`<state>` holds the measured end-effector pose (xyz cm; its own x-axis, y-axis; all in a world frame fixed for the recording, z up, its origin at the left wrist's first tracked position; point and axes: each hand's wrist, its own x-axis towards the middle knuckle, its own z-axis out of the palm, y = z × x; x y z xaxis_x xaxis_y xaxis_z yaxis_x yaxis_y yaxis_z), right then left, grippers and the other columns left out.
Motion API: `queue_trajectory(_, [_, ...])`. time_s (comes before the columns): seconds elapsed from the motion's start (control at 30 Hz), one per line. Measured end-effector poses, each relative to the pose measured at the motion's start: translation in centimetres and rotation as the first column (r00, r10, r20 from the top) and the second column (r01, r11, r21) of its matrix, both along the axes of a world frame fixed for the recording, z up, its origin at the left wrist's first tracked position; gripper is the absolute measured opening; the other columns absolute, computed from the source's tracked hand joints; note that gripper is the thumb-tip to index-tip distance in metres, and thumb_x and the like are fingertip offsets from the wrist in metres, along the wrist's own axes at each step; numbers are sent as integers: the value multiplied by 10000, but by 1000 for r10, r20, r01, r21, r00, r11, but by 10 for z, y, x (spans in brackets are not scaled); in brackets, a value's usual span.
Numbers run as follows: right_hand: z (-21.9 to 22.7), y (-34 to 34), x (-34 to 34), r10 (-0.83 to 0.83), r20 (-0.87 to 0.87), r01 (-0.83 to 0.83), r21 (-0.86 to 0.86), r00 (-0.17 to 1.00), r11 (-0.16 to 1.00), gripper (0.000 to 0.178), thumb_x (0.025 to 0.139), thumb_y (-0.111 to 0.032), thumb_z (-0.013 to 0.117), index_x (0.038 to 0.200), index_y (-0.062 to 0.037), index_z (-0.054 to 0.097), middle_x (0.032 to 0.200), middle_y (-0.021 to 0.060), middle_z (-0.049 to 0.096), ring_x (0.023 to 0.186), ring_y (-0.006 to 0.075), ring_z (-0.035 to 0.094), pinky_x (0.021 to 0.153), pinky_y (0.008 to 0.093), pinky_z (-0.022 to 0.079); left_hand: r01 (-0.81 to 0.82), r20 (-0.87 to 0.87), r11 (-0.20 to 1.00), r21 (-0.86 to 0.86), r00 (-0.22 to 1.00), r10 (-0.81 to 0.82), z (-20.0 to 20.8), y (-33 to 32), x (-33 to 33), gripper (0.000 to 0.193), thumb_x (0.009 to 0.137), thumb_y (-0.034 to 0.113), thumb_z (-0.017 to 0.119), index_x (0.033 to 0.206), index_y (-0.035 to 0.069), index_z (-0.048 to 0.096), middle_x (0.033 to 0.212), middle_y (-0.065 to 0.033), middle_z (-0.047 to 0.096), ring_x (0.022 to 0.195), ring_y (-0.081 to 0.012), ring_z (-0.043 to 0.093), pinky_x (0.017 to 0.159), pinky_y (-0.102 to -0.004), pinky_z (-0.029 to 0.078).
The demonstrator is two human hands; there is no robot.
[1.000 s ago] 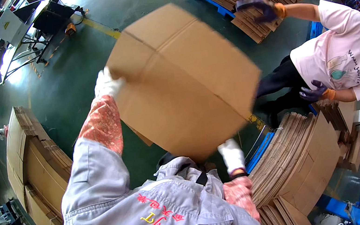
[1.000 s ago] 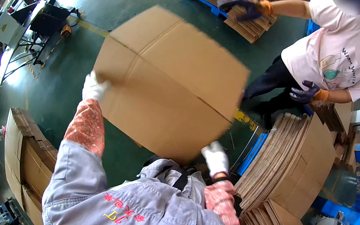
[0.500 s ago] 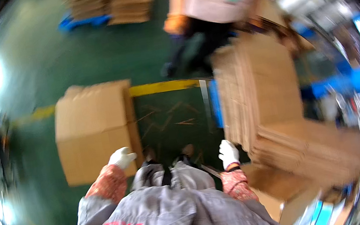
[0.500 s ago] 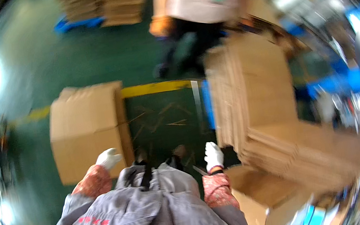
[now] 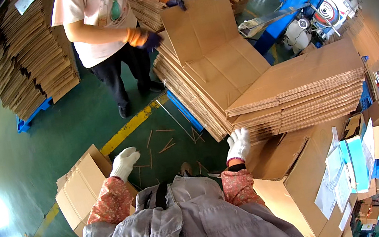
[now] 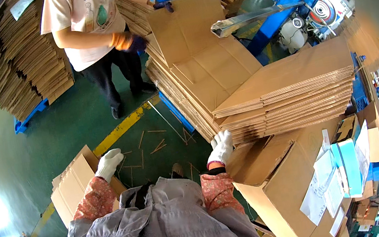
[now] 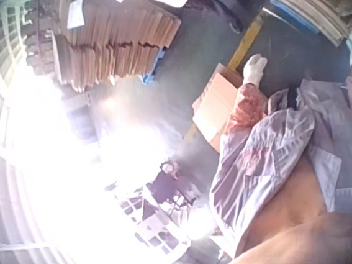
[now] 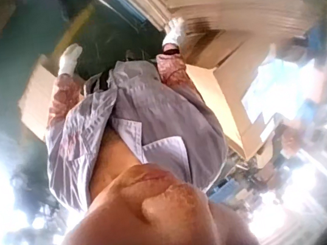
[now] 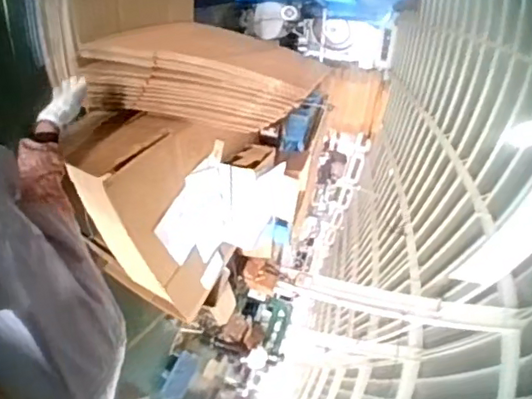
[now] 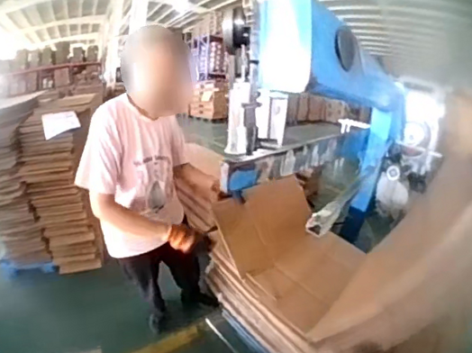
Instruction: The person folds flat cardboard sheets into box shapes and stacks them on a pile. A second person assists by holding the boxes steady while the recorder folds the flaps and places the finished boxes onto the stack.
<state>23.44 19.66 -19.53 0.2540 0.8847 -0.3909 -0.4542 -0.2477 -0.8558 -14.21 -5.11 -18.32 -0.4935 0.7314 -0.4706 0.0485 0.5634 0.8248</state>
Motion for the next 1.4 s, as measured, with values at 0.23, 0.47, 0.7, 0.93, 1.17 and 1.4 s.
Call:
queue_trajectory(0.23, [104, 43, 0, -205, 81, 139, 498, 975, 856, 1094, 966, -848, 339, 1653, -3, 238, 1688, 266, 290, 1570, 422, 264, 1283, 574, 167, 234, -98, 954, 185, 971, -219, 89, 78, 36, 546, 948, 267, 694, 1421, 3, 624, 1374, -157, 690, 1241, -250, 660, 1080, -348, 494])
queue_trajectory(0.47, [168, 43, -14, -238, 124, 76, 725, 963, 685, 952, 1033, -717, 395, 1636, 8, 259, 1687, 177, 329, 1550, 356, 309, 1269, 535, 236, 297, -107, 909, 292, 955, -278, 135, 110, 64, 549, 916, 276, 735, 1388, 12, 640, 1380, -182, 669, 1277, -310, 642, 1092, -382, 495])
queue_trajectory(0.7, [65, 41, 17, -439, 551, -231, 771, 709, 594, 654, 1030, -338, 663, 1552, -44, 402, 1517, 190, 545, 1294, 366, 615, 1061, 552, 520, 692, -495, 621, 369, 712, -499, 220, 158, 135, 819, 793, 402, 805, 1464, 21, 531, 1429, -229, 597, 1287, -418, 604, 1096, -445, 498])
queue_trajectory(0.93, [196, 38, -35, -197, 645, -463, 697, 739, 547, 660, 1057, -454, 564, 1496, 30, 470, 1517, 234, 523, 1372, 354, 539, 1159, 513, 420, 697, -810, 634, 334, 556, -184, 256, 210, 157, 681, 826, 421, 795, 1367, 58, 596, 968, -165, 714, 838, -385, 725, 705, -471, 587])
queue_trajectory(1.17, [355, 143, -73, -275, 775, -714, 631, 569, 304, 618, 1018, -349, 656, 1484, 42, 542, 1588, 225, 492, 1474, 373, 457, 1239, 457, 329, -3, 411, 741, 671, 834, -369, 309, 209, 129, 366, 1030, 301, 696, 1215, -15, 705, 1027, -25, 738, 979, -109, 587, 877, -341, 517])
queue_trajectory(1.4, [398, 175, -144, -415, 910, -979, 100, 18, 176, 620, 783, -244, 903, 1345, -73, 704, 1470, 163, 622, 1402, 383, 530, 1154, 456, 453, -466, 833, 707, 531, 438, -337, 305, 225, 86, 449, 1027, 286, 704, 1365, 3, 618, 1232, -77, 707, 1076, -189, 684, 902, -381, 589])
